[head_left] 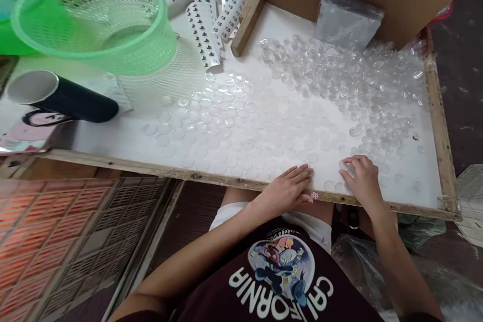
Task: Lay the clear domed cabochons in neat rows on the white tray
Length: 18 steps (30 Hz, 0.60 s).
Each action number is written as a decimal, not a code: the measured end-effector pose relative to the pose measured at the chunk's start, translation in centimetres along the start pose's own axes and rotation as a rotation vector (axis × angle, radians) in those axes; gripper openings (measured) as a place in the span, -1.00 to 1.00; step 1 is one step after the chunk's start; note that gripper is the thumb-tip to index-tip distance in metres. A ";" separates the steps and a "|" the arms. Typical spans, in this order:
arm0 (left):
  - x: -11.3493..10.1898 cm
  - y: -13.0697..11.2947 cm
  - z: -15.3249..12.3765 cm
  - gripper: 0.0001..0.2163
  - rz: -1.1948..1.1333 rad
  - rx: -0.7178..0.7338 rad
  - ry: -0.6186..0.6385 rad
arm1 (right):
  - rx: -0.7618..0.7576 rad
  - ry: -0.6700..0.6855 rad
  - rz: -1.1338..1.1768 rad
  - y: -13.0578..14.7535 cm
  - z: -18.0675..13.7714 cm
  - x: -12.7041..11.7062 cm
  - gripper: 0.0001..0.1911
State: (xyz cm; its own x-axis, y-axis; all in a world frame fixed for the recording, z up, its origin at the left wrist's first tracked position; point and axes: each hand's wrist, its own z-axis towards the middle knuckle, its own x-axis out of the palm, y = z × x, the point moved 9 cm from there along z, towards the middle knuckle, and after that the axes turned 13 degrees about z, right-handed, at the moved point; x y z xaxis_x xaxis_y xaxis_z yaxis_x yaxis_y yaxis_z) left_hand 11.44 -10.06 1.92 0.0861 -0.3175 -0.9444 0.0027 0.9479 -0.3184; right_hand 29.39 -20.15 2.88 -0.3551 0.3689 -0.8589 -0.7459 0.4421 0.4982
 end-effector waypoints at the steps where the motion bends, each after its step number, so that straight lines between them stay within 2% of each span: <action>1: -0.1 0.2 -0.2 -0.48 0.007 -0.003 0.003 | -0.007 0.016 -0.003 0.1 -0.1 0.3 -0.82; 6: -0.9 1.3 -1.6 -0.53 0.029 -0.028 -0.004 | -0.058 0.050 0.049 1.7 0.0 1.5 -0.88; 10: -1.6 2.7 -2.4 -0.54 0.052 -0.141 -0.077 | -0.050 0.040 0.107 2.5 0.5 1.7 -0.86; 12: -2.1 3.5 -2.5 -0.61 0.053 -0.207 -0.133 | -0.028 0.046 0.226 2.8 0.7 1.8 -0.86; 15: -2.9 4.0 -2.1 -0.70 0.046 -0.252 -0.193 | 0.052 0.146 0.483 3.4 0.6 2.8 -0.86; 18: -3.1 3.7 -1.4 -0.76 0.051 -0.225 -0.175 | 0.168 0.289 0.629 4.2 0.2 4.4 -0.83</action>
State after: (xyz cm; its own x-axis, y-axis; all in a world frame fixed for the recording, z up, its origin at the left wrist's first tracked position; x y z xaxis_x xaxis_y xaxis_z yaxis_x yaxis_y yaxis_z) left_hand 9.79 -5.58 3.53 0.2512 -0.2414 -0.9373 -0.2259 0.9270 -0.2993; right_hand 24.78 -16.50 1.22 -0.8422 0.3747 -0.3878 -0.2613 0.3453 0.9014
